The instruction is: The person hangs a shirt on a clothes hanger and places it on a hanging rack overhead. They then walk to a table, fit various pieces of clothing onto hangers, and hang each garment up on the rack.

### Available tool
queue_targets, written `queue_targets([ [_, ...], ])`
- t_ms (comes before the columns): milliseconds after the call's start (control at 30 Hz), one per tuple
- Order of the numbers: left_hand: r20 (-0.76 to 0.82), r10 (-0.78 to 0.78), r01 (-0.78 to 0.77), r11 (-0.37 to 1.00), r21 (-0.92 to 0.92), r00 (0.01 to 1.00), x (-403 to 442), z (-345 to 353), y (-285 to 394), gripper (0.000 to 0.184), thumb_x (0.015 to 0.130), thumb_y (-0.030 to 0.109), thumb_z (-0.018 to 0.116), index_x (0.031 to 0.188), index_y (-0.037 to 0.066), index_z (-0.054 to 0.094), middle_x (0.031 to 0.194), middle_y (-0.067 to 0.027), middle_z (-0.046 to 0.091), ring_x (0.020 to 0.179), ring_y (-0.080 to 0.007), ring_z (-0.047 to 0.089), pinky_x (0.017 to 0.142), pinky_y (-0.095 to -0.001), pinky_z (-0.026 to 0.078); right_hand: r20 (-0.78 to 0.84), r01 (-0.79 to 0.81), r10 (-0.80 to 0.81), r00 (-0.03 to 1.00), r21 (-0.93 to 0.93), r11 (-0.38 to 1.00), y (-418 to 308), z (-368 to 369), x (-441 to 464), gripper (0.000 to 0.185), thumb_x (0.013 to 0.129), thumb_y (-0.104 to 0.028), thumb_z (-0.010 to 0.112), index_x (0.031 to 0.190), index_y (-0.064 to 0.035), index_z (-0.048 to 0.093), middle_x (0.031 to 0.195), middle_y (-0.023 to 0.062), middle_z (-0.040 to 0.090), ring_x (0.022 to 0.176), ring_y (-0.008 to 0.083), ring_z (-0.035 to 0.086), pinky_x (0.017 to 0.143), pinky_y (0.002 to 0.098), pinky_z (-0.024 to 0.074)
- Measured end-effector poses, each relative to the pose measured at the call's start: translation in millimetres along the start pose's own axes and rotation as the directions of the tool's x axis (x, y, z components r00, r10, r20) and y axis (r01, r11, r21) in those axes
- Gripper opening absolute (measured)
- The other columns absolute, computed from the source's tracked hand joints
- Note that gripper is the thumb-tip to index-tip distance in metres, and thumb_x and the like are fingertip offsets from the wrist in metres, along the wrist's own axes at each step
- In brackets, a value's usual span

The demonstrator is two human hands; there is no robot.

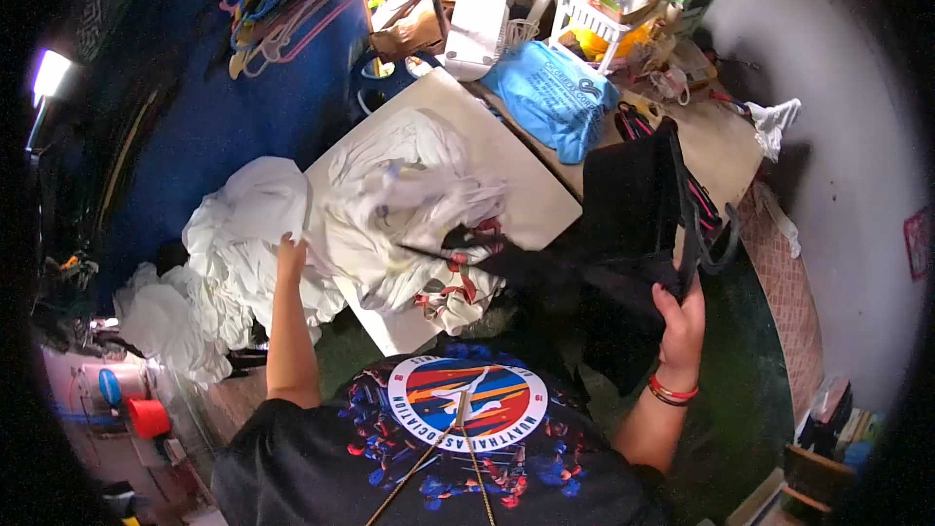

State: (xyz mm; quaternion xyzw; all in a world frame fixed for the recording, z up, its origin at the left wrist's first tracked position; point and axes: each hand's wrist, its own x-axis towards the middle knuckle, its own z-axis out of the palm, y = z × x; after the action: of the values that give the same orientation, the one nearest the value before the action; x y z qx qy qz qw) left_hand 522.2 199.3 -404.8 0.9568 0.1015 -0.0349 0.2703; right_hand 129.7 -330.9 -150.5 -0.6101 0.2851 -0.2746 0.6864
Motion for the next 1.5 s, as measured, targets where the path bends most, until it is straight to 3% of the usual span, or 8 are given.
queue_targets([
  [333,0.196,0.909,-0.903,0.4,-0.155,0.369,-188.9,46.1,189.0,0.036,0.078,0.013,0.063,0.114,0.005,0.061,0.107,-0.0145,0.064,0.102,-0.0318,0.058,0.089,-0.0345,0.045,0.007,0.0,-0.001,1.0,0.212,0.977,-3.1,19.0,10.6,0.037,0.086,-0.006,0.054,0.122,0.0012,0.049,0.11,0.0101,0.058,0.092,0.0202,0.06,0.077,0.0296,0.0497],
  [500,0.546,0.755,-0.59,0.64,-0.492,0.363,-178.5,15.9,200.8,0.03,0.087,0.015,0.057,0.115,0.004,0.057,0.099,-0.0128,0.065,0.099,-0.0233,0.062,0.088,-0.0338,0.045,-0.107,0.11,-0.096,0.99,0.128,0.986,-1.2,9.9,16.5,0.034,0.088,-0.009,0.055,0.121,0.001,0.05,0.105,0.0086,0.058,0.082,0.018,0.061,0.068,0.0284,0.0511],
  [600,0.559,0.797,0.251,0.506,-0.825,0.231,-170.0,-38.9,220.5,0.025,0.094,0.011,0.047,0.112,-0.003,0.056,0.103,-0.0135,0.066,0.092,-0.0202,0.066,0.081,-0.0335,0.049,-0.077,0.084,-0.075,0.994,0.127,0.988,2.2,8.6,14.1,0.032,0.089,-0.008,0.055,0.119,0.0016,0.051,0.107,0.0081,0.058,0.09,0.018,0.059,0.077,0.0287,0.0491],
  [800,-0.054,0.776,-0.778,0.628,-0.032,0.628,-148.7,9.0,203.9,0.033,0.076,0.023,0.072,0.096,0.005,0.054,0.094,-0.0162,0.055,0.087,-0.0352,0.056,0.075,-0.0416,0.046,-0.027,0.174,-0.175,0.984,-0.023,0.984,18.6,25.3,11.9,0.035,0.092,-0.011,0.052,0.124,0.0026,0.049,0.113,0.0097,0.058,0.1,0.019,0.058,0.087,0.0306,0.0466],
  [1067,0.321,0.763,-0.784,0.615,-0.09,0.562,-169.7,75.8,88.5,0.03,0.073,0.022,0.073,0.095,0.007,0.06,0.09,-0.0145,0.059,0.081,-0.0347,0.058,0.076,-0.0399,0.046,-0.119,0.109,-0.117,0.986,-0.067,0.992,24.7,32.7,6.2,0.03,0.09,-0.005,0.054,0.119,0.0023,0.052,0.11,0.0048,0.056,0.103,0.0159,0.052,0.096,0.03,0.0372],
  [1133,0.501,0.47,-0.241,0.857,-0.454,0.726,-172.5,27.7,110.4,0.025,0.082,0.014,0.066,0.103,0.004,0.059,0.098,-0.0092,0.064,0.089,-0.0225,0.062,0.081,-0.0324,0.046,-0.085,0.115,-0.118,0.989,-0.048,0.992,26.0,27.3,9.9,0.03,0.09,-0.005,0.055,0.119,0.0021,0.052,0.11,0.005,0.056,0.104,0.0165,0.052,0.097,0.0307,0.0365],
  [1333,0.061,0.53,0.38,-0.518,-0.766,0.846,-122.2,-97.5,76.9,0.048,0.086,0.038,0.048,0.118,0.003,0.054,0.124,-0.0157,0.054,0.116,-0.0314,0.051,0.101,-0.0491,0.04,-0.174,0.163,-0.184,0.967,-0.13,0.978,34.7,42.0,20.2,0.033,0.09,-0.005,0.056,0.122,0.0019,0.052,0.116,0.0074,0.055,0.11,0.0176,0.05,0.101,0.0304,0.033],
  [1500,0.335,0.606,-0.42,0.768,-0.483,0.721,-123.3,-94.4,63.6,0.039,0.084,0.018,0.06,0.119,0.002,0.057,0.123,-0.0134,0.056,0.117,-0.0247,0.051,0.099,-0.0361,0.04,-0.006,0.117,-0.117,0.993,-0.075,0.99,1.1,68.7,5.1,0.039,0.087,-0.006,0.055,0.124,0.0017,0.051,0.119,0.0077,0.054,0.111,0.0173,0.05,0.1,0.0294,0.0336],
])
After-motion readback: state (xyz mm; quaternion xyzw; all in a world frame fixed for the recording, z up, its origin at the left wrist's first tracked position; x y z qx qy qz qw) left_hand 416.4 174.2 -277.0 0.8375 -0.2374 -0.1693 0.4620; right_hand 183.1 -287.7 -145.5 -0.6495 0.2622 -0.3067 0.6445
